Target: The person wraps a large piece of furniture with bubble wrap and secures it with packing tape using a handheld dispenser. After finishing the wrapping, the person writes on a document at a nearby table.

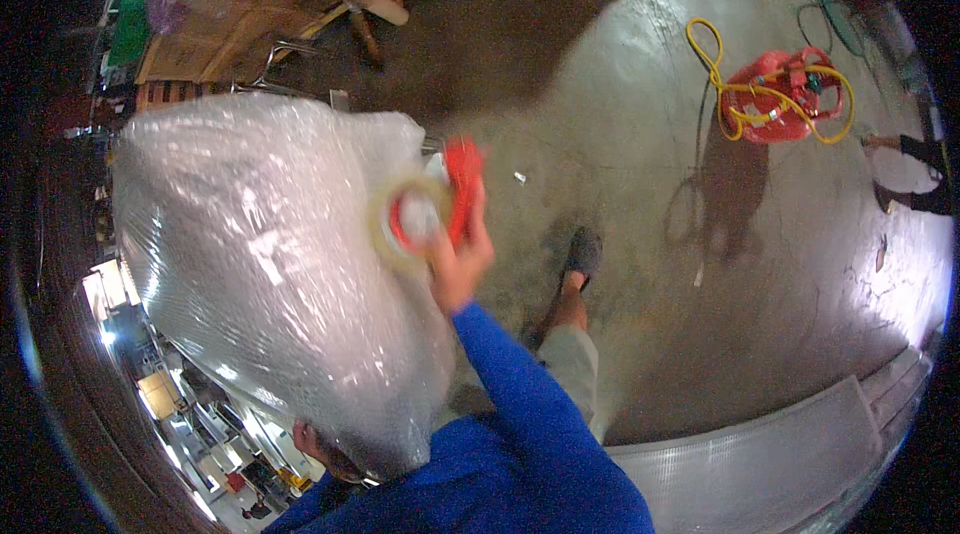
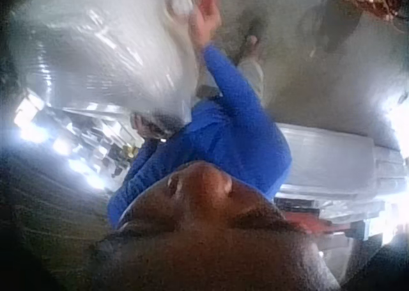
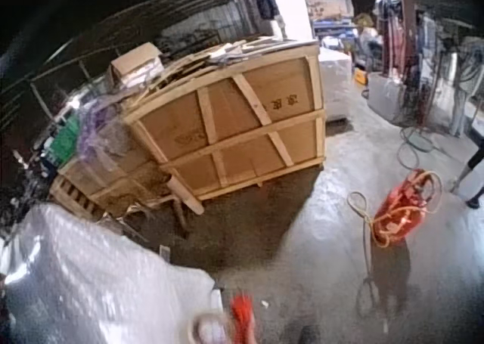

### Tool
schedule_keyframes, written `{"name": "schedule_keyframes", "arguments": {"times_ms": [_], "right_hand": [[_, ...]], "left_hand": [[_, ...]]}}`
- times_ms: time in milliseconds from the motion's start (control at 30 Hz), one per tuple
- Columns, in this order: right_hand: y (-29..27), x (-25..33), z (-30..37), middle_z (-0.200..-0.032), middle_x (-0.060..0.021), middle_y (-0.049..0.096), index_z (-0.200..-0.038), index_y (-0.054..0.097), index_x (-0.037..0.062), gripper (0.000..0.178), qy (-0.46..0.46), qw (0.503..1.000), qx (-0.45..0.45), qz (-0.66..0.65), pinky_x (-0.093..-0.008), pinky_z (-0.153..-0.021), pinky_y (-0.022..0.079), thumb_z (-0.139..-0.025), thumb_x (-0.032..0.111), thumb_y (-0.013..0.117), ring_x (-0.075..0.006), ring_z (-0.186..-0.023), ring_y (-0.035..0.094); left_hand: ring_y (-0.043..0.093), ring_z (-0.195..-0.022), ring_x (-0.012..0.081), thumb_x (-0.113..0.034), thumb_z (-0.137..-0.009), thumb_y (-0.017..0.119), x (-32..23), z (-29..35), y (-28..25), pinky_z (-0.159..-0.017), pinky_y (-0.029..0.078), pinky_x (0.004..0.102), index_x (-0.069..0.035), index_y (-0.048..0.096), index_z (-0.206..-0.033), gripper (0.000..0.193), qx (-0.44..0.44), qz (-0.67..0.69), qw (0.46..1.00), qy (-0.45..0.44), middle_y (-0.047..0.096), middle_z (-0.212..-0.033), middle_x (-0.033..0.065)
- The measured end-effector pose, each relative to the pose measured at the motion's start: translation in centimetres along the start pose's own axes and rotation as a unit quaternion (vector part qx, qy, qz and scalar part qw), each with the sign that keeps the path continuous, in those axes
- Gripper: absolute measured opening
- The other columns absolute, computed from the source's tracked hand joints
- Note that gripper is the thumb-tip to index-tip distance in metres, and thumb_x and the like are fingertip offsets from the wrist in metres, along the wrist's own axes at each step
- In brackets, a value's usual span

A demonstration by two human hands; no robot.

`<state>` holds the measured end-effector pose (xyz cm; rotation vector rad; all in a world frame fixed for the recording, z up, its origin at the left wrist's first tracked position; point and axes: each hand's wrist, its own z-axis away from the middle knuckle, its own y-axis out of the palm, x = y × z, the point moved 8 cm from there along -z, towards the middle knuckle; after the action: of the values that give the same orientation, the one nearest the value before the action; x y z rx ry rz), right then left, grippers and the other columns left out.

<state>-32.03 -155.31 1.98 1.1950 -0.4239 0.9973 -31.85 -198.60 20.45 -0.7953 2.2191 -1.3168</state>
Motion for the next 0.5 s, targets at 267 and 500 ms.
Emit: {"name": "schedule_keyframes", "arguments": {"times_ms": [267,500], "right_hand": [[-7.3,-2.1,9.0,-0.148,-0.0185,0.045,-0.151,0.032,-0.0034,0.081,0.001,0.999,0.015,0.032,-0.0361,-0.109,0.038,-0.077,0.008,0.062,-0.0220,-0.130,0.050],[-11.2,3.8,18.8,-0.143,-0.0170,0.050,-0.153,0.030,-0.0010,0.084,-0.024,1.000,-0.002,0.004,-0.0351,-0.107,0.040,-0.079,0.015,0.068,-0.0234,-0.126,0.053]], "left_hand": [[0.037,-0.132,0.0434,-0.048,-0.096,0.039,-2.0,-3.1,0.8,-0.111,0.028,0.0569,0.002,0.038,-0.140,0.066,0.067,0.096,0.993,0.011,0.036,-0.141,0.0302],[0.038,-0.130,0.0441,-0.035,-0.095,0.038,-5.6,-5.7,0.6,-0.110,0.027,0.0554,0.010,0.042,-0.138,0.062,0.071,0.066,0.992,0.085,0.039,-0.140,0.0299]]}}
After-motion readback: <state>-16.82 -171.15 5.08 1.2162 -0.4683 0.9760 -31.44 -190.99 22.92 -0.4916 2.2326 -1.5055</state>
